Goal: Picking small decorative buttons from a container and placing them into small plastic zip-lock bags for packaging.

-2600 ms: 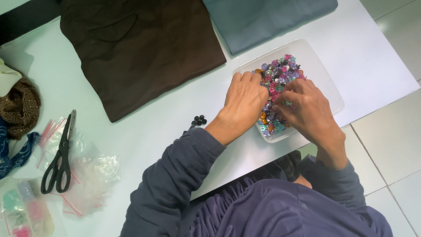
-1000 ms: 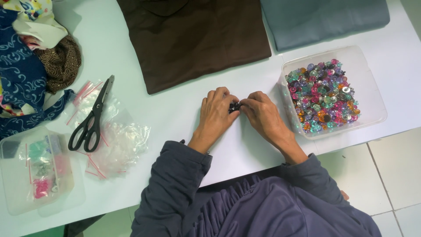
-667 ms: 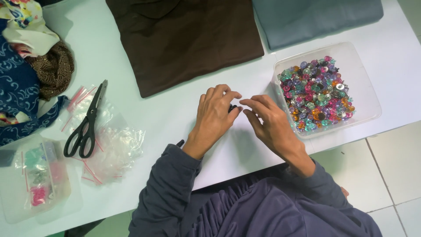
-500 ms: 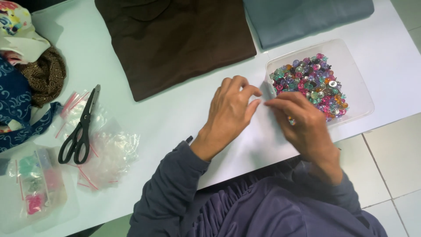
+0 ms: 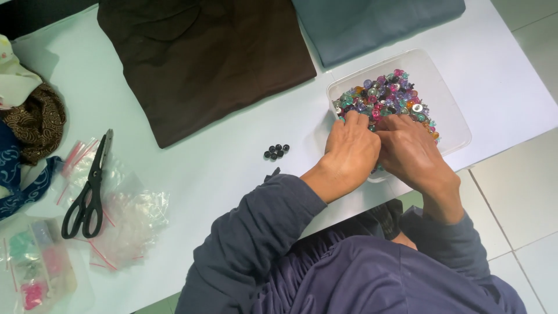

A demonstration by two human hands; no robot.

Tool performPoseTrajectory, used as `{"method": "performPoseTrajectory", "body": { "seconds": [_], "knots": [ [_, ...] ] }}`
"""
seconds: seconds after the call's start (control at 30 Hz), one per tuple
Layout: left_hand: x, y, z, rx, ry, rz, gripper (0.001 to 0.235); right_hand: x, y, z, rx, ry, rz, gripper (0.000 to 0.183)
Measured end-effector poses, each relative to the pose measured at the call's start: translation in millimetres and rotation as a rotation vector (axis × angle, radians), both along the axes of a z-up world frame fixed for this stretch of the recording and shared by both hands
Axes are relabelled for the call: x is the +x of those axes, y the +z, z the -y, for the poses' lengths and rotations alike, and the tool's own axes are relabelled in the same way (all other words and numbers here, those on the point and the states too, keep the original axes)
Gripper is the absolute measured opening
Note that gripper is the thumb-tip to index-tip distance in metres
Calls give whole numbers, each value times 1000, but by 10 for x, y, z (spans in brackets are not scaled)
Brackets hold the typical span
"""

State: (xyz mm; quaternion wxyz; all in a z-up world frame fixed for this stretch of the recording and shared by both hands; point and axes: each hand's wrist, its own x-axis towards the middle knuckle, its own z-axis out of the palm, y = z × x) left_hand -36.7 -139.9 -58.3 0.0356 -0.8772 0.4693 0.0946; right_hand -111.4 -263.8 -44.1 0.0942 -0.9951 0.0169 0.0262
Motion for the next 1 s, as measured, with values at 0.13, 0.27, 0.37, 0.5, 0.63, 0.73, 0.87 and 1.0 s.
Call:
{"method": "performPoseTrajectory", "body": {
  "seconds": [0.13, 0.27, 0.37, 0.5, 0.63, 0.73, 0.87, 1.0],
  "knots": [
    [8, 75, -71, -248, 13, 61, 11, 10, -216, 111, -130, -15, -26, 10],
    [114, -38, -72, -348, 5, 116, 14, 48, -173, 71, -67, -55, -28, 12],
    [241, -19, -104, -445, -11, 92, 11, 49, -81, 58, 13, -96, 45, 15],
    [311, 195, -230, -579, -36, -8, 5, 17, 103, 0, 193, -130, 187, 20],
    [356, 399, -418, -637, -21, -57, 10, 37, 179, -66, 271, -133, 240, 21],
    [372, 550, -679, -691, -6, -102, 17, 68, 318, -249, 325, -93, 297, 19],
    [424, 818, -1211, -767, 6, -207, 27, 146, 436, -624, 448, -28, 391, 17],
    [426, 982, -1710, -792, 129, -408, 30, 248, 418, -988, 575, 71, 496, 14]
  ]
}}
